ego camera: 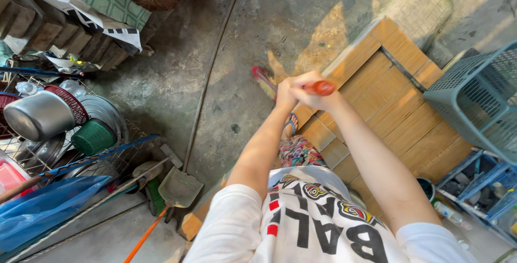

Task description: The person sweeps debris from a tiled surface, a concrete outdoor area, and an indoor floor using a broom, at one point lifting a floor mat to sweep underneath it.

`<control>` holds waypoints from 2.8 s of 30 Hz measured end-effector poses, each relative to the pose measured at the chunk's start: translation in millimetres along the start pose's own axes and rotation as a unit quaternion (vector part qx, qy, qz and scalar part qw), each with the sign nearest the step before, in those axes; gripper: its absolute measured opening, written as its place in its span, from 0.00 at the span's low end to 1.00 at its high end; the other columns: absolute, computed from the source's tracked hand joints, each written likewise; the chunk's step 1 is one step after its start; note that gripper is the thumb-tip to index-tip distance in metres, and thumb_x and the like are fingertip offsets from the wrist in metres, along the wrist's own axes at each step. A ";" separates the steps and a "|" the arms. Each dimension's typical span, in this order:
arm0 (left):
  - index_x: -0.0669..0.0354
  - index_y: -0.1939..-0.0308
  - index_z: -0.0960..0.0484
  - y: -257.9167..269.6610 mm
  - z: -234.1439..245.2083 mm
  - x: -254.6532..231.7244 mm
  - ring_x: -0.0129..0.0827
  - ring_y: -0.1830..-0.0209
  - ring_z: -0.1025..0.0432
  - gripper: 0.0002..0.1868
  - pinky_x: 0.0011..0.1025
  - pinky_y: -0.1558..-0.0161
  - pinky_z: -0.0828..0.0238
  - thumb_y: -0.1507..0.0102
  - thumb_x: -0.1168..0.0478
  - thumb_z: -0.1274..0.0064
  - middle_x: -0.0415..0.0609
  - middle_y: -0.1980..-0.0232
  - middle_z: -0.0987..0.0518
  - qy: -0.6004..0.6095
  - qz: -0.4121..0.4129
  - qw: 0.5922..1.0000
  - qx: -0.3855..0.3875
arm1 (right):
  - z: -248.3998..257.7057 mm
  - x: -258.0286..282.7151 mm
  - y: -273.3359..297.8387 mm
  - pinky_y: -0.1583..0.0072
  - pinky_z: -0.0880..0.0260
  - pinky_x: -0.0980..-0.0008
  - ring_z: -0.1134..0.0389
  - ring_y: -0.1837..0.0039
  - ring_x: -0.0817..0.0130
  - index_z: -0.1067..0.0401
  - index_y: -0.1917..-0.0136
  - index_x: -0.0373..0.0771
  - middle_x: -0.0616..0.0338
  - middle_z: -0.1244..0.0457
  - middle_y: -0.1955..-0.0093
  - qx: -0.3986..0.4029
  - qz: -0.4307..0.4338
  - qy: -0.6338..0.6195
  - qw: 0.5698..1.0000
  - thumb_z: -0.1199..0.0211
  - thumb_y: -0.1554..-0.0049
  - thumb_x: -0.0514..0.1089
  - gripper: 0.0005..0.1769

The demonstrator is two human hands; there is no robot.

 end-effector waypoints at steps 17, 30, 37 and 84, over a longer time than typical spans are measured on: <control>0.57 0.68 0.14 -46.7 -53.4 -1.9 0.50 0.66 0.22 0.07 0.40 0.59 0.25 0.42 0.57 0.39 0.60 0.66 0.18 0.015 0.087 0.996 0.013 | 63.9 -46.2 -18.8 0.60 0.38 0.67 0.37 0.65 0.68 0.32 0.70 0.35 0.59 0.37 0.71 0.001 -0.141 -0.019 0.990 0.36 0.41 0.45 0.19; 0.60 0.65 0.21 -92.0 139.8 -103.3 0.44 0.64 0.22 0.10 0.39 0.58 0.25 0.38 0.57 0.44 0.51 0.69 0.21 0.022 0.122 0.990 -0.061 | 36.8 42.1 -146.7 0.59 0.41 0.66 0.41 0.64 0.70 0.29 0.64 0.34 0.59 0.35 0.67 0.011 -0.024 -0.248 0.968 0.37 0.41 0.43 0.12; 0.54 0.67 0.17 5.0 174.9 136.2 0.53 0.54 0.26 0.09 0.46 0.52 0.28 0.45 0.57 0.34 0.56 0.59 0.20 -0.250 0.254 0.914 -0.194 | -105.4 -83.9 -159.6 0.42 0.27 0.61 0.34 0.62 0.68 0.32 0.70 0.35 0.55 0.35 0.67 0.024 -0.030 -0.371 0.928 0.42 0.38 0.39 0.18; 0.60 0.73 0.17 -262.7 402.6 160.4 0.55 0.62 0.26 0.18 0.47 0.59 0.30 0.35 0.51 0.46 0.58 0.67 0.20 -0.128 0.208 0.846 -0.474 | -150.0 -72.3 -564.7 0.21 0.38 0.53 0.33 0.53 0.69 0.32 0.65 0.33 0.57 0.34 0.61 0.357 0.126 -0.231 0.896 0.44 0.33 0.39 0.18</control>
Point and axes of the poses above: each hand's wrist, its own y-axis away from the middle knuckle, its own z-axis out of the back of the hand, x = y × z, the point moved 1 cm from there along -y, towards the middle knuckle
